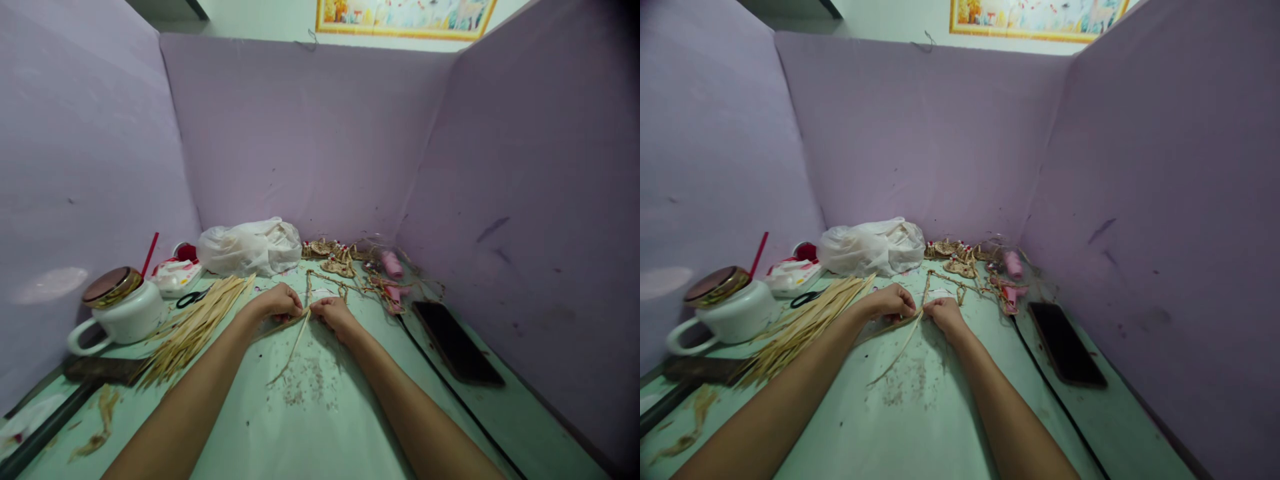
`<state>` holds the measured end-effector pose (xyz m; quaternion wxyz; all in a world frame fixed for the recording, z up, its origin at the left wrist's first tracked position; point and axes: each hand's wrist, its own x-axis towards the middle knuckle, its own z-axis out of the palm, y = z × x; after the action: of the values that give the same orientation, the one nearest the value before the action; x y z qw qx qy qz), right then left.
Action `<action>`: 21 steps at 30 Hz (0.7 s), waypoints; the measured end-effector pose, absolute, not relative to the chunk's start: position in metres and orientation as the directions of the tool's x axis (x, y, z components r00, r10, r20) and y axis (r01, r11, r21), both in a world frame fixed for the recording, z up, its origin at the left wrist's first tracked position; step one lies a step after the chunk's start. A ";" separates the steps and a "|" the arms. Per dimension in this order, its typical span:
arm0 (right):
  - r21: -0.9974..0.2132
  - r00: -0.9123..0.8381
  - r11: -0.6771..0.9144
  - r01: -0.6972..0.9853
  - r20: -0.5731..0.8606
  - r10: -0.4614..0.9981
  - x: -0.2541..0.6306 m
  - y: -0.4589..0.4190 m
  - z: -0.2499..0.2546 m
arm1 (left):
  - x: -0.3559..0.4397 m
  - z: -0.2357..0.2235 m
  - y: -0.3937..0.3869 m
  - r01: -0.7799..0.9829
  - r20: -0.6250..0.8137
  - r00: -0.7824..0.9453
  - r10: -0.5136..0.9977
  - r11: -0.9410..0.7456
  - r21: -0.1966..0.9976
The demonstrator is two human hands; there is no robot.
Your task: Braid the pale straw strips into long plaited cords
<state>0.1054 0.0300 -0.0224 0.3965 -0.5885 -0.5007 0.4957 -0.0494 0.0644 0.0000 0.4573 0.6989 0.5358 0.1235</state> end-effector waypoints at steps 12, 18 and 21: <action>-0.963 -0.013 -0.183 0.200 -0.189 0.982 0.106 0.028 -0.020 | -0.033 0.005 0.053 0.644 -0.227 0.327 0.917 -0.041 0.764; -0.961 -0.010 -0.183 0.209 -0.189 0.982 0.106 0.028 -0.020 | -0.019 0.010 0.053 0.604 -0.433 0.111 0.895 0.285 0.744; -0.963 -0.014 -0.203 0.180 -0.209 0.978 0.108 0.030 -0.020 | -0.013 0.015 0.050 0.581 -0.487 0.111 0.867 0.341 0.739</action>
<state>0.1078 0.0301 -0.0202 0.3907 -0.5836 -0.4958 0.5108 -0.0128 0.0495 0.0146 0.4963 0.5559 0.6511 0.1437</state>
